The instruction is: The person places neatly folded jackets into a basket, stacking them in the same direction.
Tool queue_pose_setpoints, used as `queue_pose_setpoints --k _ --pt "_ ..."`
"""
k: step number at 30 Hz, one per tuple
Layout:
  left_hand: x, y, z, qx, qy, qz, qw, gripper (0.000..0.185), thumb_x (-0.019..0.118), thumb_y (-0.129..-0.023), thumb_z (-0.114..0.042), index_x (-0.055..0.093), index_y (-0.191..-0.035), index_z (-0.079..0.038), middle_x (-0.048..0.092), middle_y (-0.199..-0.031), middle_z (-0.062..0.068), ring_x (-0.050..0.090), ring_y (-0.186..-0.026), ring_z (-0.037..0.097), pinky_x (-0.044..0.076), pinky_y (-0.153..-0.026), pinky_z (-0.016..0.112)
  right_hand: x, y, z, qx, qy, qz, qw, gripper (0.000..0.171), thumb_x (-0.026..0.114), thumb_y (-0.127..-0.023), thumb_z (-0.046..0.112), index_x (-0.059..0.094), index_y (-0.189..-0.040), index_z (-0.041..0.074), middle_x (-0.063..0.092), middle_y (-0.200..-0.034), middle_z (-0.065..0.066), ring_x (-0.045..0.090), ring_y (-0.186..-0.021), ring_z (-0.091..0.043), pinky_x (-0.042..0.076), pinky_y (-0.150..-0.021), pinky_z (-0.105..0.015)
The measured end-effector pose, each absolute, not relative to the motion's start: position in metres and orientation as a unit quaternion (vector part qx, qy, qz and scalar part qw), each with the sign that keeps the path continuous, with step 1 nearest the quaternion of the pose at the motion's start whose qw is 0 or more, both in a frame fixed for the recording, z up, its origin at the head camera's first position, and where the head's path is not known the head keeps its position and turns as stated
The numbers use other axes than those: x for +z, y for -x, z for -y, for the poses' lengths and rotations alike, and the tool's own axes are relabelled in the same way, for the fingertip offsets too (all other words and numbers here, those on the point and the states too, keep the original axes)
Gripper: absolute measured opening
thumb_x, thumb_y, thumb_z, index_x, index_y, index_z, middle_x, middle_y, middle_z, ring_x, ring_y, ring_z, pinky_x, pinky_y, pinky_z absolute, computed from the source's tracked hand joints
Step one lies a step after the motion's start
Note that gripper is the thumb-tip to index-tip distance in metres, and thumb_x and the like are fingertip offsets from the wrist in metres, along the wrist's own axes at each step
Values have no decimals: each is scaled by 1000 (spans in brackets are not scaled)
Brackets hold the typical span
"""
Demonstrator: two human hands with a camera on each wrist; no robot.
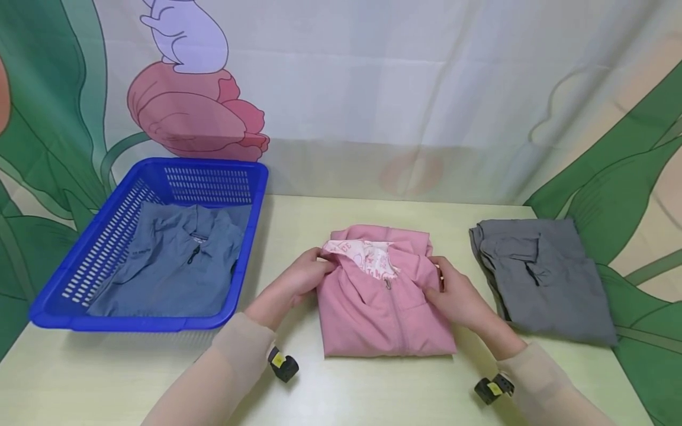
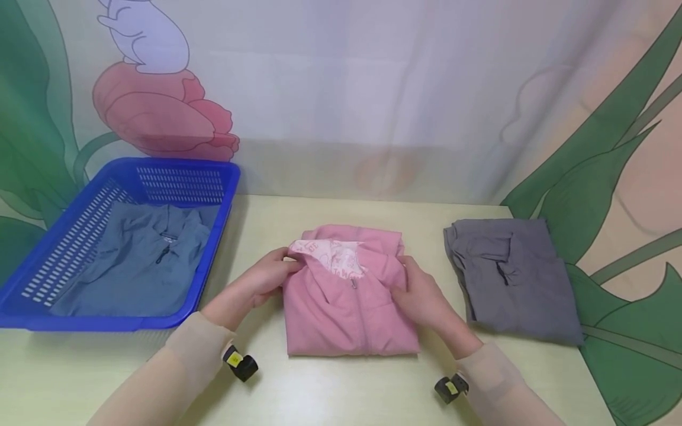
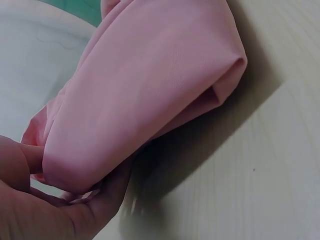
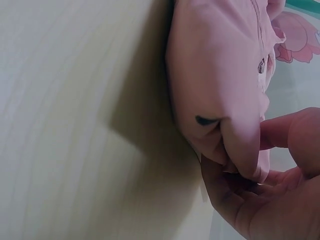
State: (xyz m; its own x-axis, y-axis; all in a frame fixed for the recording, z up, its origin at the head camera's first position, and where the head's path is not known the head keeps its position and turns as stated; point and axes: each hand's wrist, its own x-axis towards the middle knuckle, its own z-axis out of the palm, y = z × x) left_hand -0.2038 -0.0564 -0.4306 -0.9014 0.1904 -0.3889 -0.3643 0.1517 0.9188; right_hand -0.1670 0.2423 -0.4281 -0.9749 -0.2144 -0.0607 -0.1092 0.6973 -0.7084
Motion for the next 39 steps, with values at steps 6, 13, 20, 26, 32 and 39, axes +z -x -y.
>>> queue_pose_setpoints --k 6,13,20,26,32,39 --pt "-429 202 56 661 58 -718 211 41 57 -99 -6 47 -135 11 55 -126 21 59 -92 19 53 -80 28 -427 168 -244 -382 86 -917 71 53 62 -96 4 43 -144 -5 62 -118 -23 64 -97 -29 54 -81 -43" --pt "-429 197 53 668 77 -715 190 36 58 -100 -7 50 -131 8 53 -132 21 59 -94 19 52 -80 27 -429 169 -244 -387 82 -916 72 53 62 -96 4 43 -144 -5 62 -117 -22 64 -96 -29 55 -80 -42" --pt "-429 195 51 683 102 -700 184 43 60 -100 -7 41 -137 5 48 -136 20 59 -91 18 53 -77 28 -428 169 -244 -389 79 -915 75 54 63 -96 5 43 -145 -5 62 -115 -21 63 -94 -28 54 -77 -40" --pt "-430 195 50 693 102 -691 179 43 61 -99 -5 41 -135 5 48 -135 20 59 -90 17 52 -75 26 -427 168 -244 -393 76 -914 74 53 63 -97 5 43 -145 -4 61 -115 -21 62 -93 -28 53 -76 -38" --pt "-429 194 50 696 104 -687 180 44 61 -99 -5 41 -137 5 48 -134 20 59 -89 17 52 -74 25 -426 167 -244 -395 76 -913 71 53 64 -96 4 44 -145 -4 61 -114 -21 61 -92 -28 53 -75 -38" --pt "-429 192 52 704 100 -680 180 44 61 -98 -5 41 -137 4 50 -127 18 59 -83 15 52 -69 25 -425 166 -245 -393 78 -914 65 54 65 -94 5 46 -144 -3 61 -112 -20 60 -91 -27 52 -72 -36"
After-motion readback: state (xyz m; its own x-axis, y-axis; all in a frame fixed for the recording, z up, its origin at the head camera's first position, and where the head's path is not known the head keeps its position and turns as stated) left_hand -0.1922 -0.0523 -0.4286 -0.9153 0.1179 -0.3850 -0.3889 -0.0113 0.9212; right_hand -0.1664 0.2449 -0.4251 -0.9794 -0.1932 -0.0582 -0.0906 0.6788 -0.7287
